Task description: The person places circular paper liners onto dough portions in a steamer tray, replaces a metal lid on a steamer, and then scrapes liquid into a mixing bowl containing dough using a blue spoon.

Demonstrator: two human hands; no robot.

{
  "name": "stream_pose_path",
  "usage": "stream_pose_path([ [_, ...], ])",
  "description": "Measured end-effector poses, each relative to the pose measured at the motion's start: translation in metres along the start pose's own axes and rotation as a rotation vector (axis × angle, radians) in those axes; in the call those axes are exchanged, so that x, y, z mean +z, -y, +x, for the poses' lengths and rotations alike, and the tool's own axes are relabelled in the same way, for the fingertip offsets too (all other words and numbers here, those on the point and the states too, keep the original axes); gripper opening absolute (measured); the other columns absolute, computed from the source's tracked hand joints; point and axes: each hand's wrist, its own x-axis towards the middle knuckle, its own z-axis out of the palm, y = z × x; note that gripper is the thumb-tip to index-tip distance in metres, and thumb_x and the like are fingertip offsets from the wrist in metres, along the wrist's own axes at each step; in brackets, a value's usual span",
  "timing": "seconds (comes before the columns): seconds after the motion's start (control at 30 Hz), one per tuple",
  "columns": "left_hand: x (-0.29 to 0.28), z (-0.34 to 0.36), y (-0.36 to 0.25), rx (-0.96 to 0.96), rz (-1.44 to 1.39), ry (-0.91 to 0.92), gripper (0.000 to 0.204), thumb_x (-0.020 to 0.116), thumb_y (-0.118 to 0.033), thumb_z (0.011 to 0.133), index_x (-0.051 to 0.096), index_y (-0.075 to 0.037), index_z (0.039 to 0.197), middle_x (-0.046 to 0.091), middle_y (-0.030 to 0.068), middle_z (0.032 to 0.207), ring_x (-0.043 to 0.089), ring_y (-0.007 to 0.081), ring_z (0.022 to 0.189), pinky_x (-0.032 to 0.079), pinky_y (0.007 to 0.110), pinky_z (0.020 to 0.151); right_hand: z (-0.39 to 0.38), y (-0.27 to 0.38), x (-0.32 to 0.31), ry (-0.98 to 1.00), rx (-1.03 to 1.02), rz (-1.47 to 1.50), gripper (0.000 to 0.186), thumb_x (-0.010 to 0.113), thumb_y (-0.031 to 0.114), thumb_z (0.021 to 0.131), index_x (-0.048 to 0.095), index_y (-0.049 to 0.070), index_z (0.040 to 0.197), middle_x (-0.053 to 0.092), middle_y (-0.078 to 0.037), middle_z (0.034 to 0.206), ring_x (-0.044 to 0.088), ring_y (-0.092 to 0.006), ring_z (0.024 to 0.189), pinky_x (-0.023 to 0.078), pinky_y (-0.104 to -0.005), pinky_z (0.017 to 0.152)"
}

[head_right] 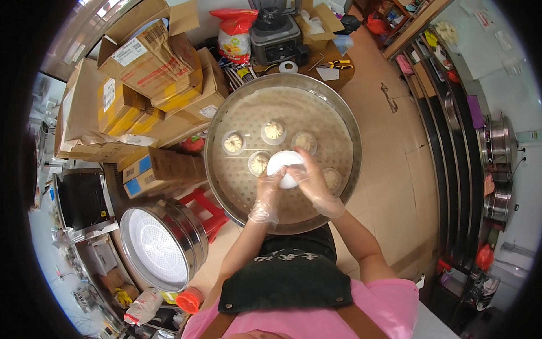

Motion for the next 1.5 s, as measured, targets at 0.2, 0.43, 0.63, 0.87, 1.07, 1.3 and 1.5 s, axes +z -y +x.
stream_pose_path([
  [0.2, -0.018, -0.001, -0.02, 0.004, 0.045, -0.26, 0.036, 0.069, -0.007, 0.084, 0.058, 0.005, 0.116, 0.065, 0.009, 0.101, 0.062, 0.0162, 0.086, 0.051, 0.028, 0.078, 0.106, -0.032, -0.035, -0.247, -0.118, -0.297, 0.033, 0.061, 0.015, 0.089, 0.058, -0.001, 0.118, 0.066, -0.019, 0.1, 0.064, -0.0237, 0.094, 0.048, -0.0329, 0.084],
  [0.43, -0.058, -0.003, 0.004, 0.034, 0.058, -0.398, 0.033, 0.07, -0.007, 0.083, 0.059, 0.004, 0.112, 0.065, 0.0074, 0.1, 0.06, 0.0141, 0.087, 0.048, 0.027, 0.08, 0.242, -0.087, -0.054, -0.425, -0.4, -1.477, 0.005, 0.058, 0.009, 0.078, 0.063, 0.007, 0.076, 0.066, -0.011, 0.075, 0.068, -0.0224, 0.069, 0.053, -0.0332, 0.058],
  [0.63, -0.062, 0.003, 0.01, 0.032, 0.037, -0.454, 0.036, 0.07, -0.009, 0.082, 0.056, 0.004, 0.113, 0.064, 0.009, 0.1, 0.06, 0.0168, 0.085, 0.049, 0.03, 0.077, 0.255, -0.102, -0.048, -0.514, -0.317, -1.547, 0.008, 0.057, 0.013, 0.08, 0.061, 0.009, 0.074, 0.064, -0.007, 0.07, 0.067, -0.0213, 0.067, 0.052, -0.0325, 0.055],
  [0.87, -0.063, 0.015, 0.009, 0.011, 0.016, -0.47, 0.032, 0.071, -0.007, 0.082, 0.059, 0.003, 0.111, 0.065, 0.0079, 0.099, 0.061, 0.0158, 0.086, 0.049, 0.028, 0.078, 0.217, -0.054, -0.05, -0.269, -0.259, -0.85, 0.007, 0.061, 0.008, 0.075, 0.063, 0.011, 0.082, 0.066, -0.007, 0.088, 0.062, -0.0288, 0.084, 0.05, -0.0395, 0.071],
  [1.07, -0.066, 0.021, 0.015, 0.047, 0.005, -0.425, 0.034, 0.073, -0.008, 0.08, 0.059, 0.003, 0.11, 0.065, 0.0081, 0.099, 0.061, 0.0163, 0.085, 0.049, 0.029, 0.078, 0.218, -0.04, -0.07, 0.153, -0.662, -1.129, 0.019, 0.061, 0.006, 0.071, 0.066, 0.011, 0.089, 0.065, -0.006, 0.097, 0.06, -0.0271, 0.093, 0.049, -0.0355, 0.073],
  [1.3, -0.07, 0.019, 0.015, 0.065, 0.017, -0.422, 0.033, 0.073, -0.008, 0.08, 0.061, 0.003, 0.109, 0.065, 0.0081, 0.098, 0.061, 0.0159, 0.084, 0.049, 0.029, 0.078, 0.216, -0.045, -0.042, -0.315, -0.813, -1.324, 0.027, 0.057, 0.004, 0.074, 0.066, 0.001, 0.099, 0.06, -0.013, 0.118, 0.055, -0.03, 0.106, 0.045, -0.0415, 0.088],
  [1.5, -0.073, 0.015, 0.014, 0.051, 0.029, -0.473, 0.03, 0.071, -0.009, 0.081, 0.062, 0.002, 0.108, 0.066, 0.0069, 0.097, 0.061, 0.015, 0.083, 0.048, 0.029, 0.077, 0.24, -0.054, 0.03, 0.224, -0.789, -1.122, 0.029, 0.051, 0.01, 0.085, 0.063, 0.007, 0.111, 0.052, -0.014, 0.133, 0.05, -0.0348, 0.117, 0.041, -0.0452, 0.096],
])
